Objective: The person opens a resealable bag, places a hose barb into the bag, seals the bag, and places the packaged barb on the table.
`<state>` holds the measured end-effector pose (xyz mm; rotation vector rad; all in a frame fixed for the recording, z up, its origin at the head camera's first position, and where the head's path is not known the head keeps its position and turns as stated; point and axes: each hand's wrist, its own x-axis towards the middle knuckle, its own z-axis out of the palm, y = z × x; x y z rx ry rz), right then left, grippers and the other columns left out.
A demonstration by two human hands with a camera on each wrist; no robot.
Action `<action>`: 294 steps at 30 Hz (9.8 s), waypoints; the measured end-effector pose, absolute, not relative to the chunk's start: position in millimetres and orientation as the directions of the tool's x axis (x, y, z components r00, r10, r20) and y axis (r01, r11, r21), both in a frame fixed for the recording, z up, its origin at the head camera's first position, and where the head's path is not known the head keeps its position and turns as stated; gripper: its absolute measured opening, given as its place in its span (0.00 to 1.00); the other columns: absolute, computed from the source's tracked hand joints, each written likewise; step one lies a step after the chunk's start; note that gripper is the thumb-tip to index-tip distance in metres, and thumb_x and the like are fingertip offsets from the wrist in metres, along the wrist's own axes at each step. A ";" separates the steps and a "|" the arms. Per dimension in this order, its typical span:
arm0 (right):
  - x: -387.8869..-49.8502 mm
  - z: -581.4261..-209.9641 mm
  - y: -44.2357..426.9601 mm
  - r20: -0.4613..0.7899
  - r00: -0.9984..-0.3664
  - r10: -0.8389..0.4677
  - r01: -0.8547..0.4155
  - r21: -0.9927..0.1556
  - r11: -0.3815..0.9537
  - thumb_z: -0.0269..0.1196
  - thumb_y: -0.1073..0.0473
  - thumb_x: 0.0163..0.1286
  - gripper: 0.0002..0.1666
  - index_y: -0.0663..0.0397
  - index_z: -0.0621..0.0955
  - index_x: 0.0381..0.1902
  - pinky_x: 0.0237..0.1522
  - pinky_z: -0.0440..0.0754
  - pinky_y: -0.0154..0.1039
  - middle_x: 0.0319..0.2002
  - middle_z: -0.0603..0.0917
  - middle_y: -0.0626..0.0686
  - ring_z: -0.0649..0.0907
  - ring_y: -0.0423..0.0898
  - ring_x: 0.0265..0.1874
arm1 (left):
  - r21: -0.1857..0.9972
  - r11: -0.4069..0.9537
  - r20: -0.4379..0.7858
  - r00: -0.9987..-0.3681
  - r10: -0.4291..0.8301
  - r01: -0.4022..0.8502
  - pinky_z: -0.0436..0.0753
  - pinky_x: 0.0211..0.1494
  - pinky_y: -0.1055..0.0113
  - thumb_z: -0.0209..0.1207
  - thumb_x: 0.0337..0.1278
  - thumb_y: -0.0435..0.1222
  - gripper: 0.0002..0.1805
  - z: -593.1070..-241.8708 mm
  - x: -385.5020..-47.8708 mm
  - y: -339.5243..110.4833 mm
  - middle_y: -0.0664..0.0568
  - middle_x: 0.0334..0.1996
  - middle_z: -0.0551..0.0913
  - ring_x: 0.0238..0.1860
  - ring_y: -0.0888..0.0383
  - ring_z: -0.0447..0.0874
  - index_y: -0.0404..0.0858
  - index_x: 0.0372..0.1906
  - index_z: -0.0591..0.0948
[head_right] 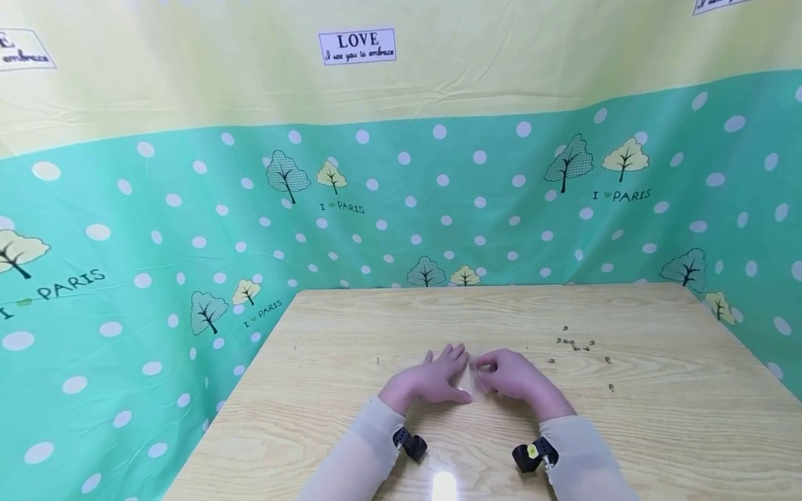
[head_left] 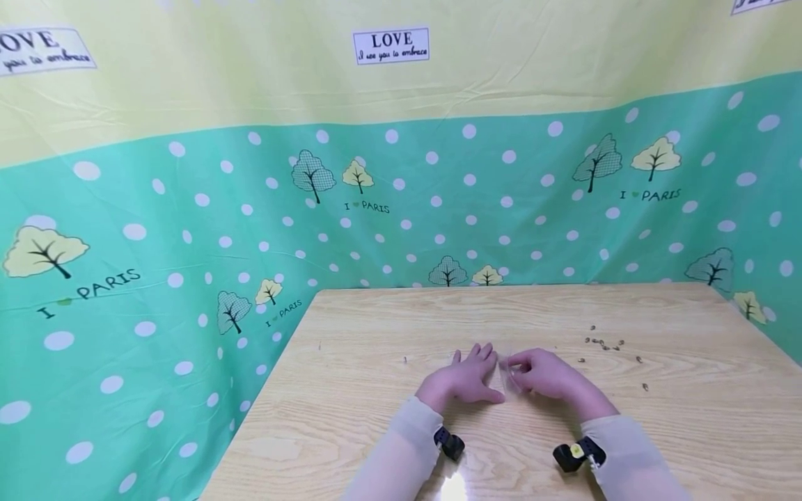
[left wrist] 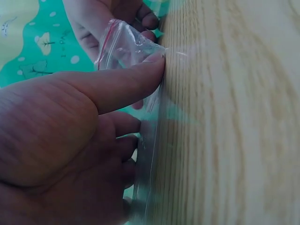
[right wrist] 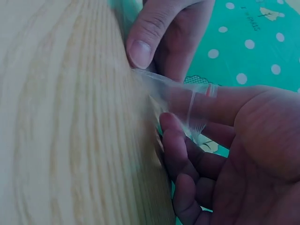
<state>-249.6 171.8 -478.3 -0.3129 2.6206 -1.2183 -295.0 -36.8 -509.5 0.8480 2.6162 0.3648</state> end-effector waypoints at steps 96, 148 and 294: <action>-238.3 -472.9 141.6 -0.022 -0.983 -0.181 -0.126 -0.640 0.758 0.77 0.57 0.65 0.26 0.57 0.88 0.60 0.44 0.87 0.56 0.47 0.91 0.60 0.87 0.52 0.37 | 0.558 0.718 -0.114 -0.819 0.563 0.416 0.54 0.86 0.54 0.81 0.52 0.49 0.51 -491.8 -277.8 -39.6 0.52 0.84 0.61 0.84 0.51 0.54 0.43 0.80 0.71; -236.0 -467.3 142.1 -0.025 -0.970 -0.242 -0.190 -0.547 0.816 0.69 0.51 0.73 0.19 0.47 0.91 0.59 0.62 0.80 0.68 0.59 0.88 0.64 0.83 0.69 0.62 | 0.549 0.714 -0.088 -0.819 0.566 0.434 0.47 0.87 0.54 0.80 0.52 0.54 0.52 -491.3 -282.8 -42.6 0.58 0.82 0.65 0.82 0.57 0.60 0.44 0.81 0.71; -232.2 -471.6 246.5 0.028 -0.947 -0.319 -0.241 -0.717 0.654 0.70 0.55 0.75 0.09 0.54 0.89 0.45 0.35 0.80 0.36 0.38 0.86 0.46 0.80 0.43 0.35 | 0.492 0.780 -0.137 -0.850 0.508 0.386 0.55 0.86 0.53 0.78 0.55 0.53 0.49 -487.3 -277.1 -37.0 0.62 0.83 0.63 0.84 0.52 0.55 0.48 0.81 0.72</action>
